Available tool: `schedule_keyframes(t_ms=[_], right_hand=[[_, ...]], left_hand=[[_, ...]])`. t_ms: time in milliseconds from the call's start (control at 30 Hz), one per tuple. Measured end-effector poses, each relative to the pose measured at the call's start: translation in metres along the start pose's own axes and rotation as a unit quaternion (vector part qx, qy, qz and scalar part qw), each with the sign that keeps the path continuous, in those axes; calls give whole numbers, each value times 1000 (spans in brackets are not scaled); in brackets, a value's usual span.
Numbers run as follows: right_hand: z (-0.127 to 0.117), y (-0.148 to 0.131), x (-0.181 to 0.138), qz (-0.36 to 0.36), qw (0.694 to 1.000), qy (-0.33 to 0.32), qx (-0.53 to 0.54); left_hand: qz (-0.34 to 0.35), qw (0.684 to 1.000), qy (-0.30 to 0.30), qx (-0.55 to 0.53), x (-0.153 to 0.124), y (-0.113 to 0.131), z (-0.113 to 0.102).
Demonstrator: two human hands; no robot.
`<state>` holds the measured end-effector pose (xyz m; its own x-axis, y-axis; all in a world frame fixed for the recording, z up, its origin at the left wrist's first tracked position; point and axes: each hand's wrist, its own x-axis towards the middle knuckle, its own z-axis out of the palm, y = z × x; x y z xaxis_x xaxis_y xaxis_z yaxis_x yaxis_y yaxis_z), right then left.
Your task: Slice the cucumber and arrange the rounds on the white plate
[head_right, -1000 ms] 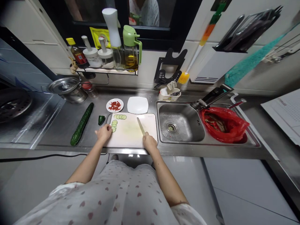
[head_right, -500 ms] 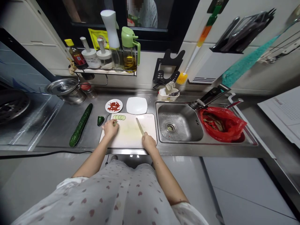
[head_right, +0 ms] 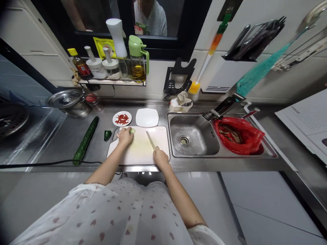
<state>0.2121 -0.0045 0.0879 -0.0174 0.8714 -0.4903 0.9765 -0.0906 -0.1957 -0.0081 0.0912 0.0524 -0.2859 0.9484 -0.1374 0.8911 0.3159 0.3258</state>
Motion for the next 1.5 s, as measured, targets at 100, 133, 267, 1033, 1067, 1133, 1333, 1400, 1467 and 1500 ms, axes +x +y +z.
schedule_keyframes(t_ms=[100, 133, 267, 1033, 1067, 1133, 1333, 1400, 1467, 1500], right_hand=[[0, 0, 0, 1, 1000, -3, 3], [0, 1, 0, 3, 1000, -3, 4], [-1, 0, -1, 6, 1000, -6, 3], [-3, 1, -3, -10, 1000, -1, 0], [-4, 1, -4, -12, 1000, -1, -1], [-6, 2, -6, -18, 1000, 2, -4], [-3, 3, -22, -50, 999, 6, -19], [0, 2, -28, -60, 998, -3, -33], [1, 1, -34, -72, 996, -9, -46], [2, 0, -36, -78, 996, -10, -51]], left_hand=[[15, 1000, -9, 23, 5, 1, 1], [21, 999, -10, 29, 5, 1, 1], [19, 999, -13, 22, 6, 2, -3], [125, 983, -126, -47, -26, -12, -16], [122, 985, -116, -40, -25, -12, -16], [111, 988, -105, -29, -24, -12, -15], [73, 992, -105, -5, -18, -16, -9], [64, 992, -105, -2, -16, -16, -7], [57, 993, -108, -1, -15, -15, -5], [55, 992, -110, -1, -14, -15, -5]])
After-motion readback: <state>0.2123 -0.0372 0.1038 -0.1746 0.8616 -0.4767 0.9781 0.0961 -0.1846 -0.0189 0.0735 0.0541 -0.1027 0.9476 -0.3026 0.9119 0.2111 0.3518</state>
